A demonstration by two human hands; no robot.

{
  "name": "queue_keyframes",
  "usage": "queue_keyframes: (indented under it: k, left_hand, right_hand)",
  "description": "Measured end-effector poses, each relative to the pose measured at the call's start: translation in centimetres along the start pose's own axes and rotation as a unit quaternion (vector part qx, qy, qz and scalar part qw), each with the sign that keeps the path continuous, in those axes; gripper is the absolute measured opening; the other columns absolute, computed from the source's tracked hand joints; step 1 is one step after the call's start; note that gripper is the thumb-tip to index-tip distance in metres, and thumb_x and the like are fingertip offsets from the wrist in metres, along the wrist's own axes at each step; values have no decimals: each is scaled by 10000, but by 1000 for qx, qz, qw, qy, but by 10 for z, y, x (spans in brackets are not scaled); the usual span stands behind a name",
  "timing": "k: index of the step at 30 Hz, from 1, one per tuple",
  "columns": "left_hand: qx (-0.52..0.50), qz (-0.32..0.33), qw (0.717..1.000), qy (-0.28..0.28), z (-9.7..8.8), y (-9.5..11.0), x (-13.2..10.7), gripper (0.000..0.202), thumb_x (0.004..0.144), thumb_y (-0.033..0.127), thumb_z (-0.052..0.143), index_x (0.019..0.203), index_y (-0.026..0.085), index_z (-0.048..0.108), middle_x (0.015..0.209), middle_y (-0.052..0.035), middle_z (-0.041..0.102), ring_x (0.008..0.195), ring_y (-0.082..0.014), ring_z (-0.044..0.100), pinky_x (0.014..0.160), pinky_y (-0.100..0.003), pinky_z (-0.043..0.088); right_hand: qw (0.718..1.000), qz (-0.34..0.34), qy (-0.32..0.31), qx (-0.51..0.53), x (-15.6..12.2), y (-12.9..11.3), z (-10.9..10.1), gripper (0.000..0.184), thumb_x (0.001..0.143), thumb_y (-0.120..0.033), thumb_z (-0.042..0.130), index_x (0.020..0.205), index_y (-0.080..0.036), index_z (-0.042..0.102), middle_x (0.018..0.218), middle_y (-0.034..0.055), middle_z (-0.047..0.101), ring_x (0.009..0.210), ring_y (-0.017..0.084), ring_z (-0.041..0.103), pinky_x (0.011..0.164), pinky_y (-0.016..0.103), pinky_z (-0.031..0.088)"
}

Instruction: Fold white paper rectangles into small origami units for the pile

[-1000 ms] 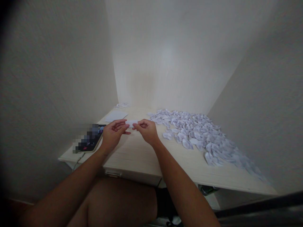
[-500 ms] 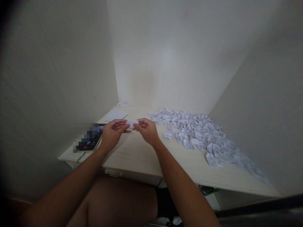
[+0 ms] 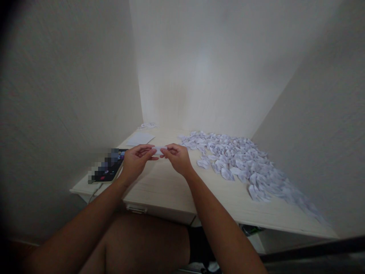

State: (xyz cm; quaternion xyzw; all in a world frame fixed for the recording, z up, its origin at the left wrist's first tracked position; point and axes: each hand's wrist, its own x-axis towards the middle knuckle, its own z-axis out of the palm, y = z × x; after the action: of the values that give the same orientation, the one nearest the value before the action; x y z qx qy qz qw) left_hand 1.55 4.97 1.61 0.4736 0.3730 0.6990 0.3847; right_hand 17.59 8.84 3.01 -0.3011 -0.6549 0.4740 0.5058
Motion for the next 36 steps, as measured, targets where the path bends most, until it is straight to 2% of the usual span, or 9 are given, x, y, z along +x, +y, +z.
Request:
queue_keyframes:
  k: [8,13,21,28,33,36]
  left_hand:
    - [-11,-23,1000,-7,1,0,1,379,656,410,841,851,121,692,795,-53,726,709,-193,706,620,-360,650]
    - [-27,-56,998,-27,4,0,0,448,669,427,829,956,114,685,825,-67,728,703,-193,703,595,-356,643]
    - [2,-45,998,-38,2,-1,-2,340,697,451,802,772,133,708,753,-42,703,668,-169,666,542,-302,622]
    - [20,-56,996,-67,-4,-2,-2,322,703,458,796,790,156,722,786,-42,698,724,-179,665,544,-295,625]
    - [39,-47,995,-78,-3,1,-2,309,683,441,810,712,148,717,714,-32,664,688,-162,631,541,-284,613]
    - [38,-61,994,-81,-4,1,-2,305,678,437,811,734,147,735,723,-36,670,689,-163,631,555,-297,617]
  right_hand:
    - [1000,-1,-12,-4,-1,-1,0,304,723,-453,789,718,-175,665,681,11,696,639,150,698,611,257,530]
    - [1000,2,-10,-5,0,2,0,321,713,-475,789,729,-179,667,685,18,703,634,160,696,606,269,534]
    - [998,-7,-14,-65,-1,0,1,341,746,-509,753,732,-185,645,609,4,652,596,158,668,552,250,493]
    - [984,-53,-53,-162,-2,-6,-3,350,817,-511,678,685,-186,677,630,11,658,574,125,566,559,241,438]
    - [979,-60,-72,-179,-1,-5,-6,346,816,-498,684,696,-174,705,607,4,634,547,112,494,532,240,374]
    - [978,-62,-75,-186,-1,-4,-7,349,818,-492,682,674,-174,700,593,0,622,544,110,480,538,241,371]
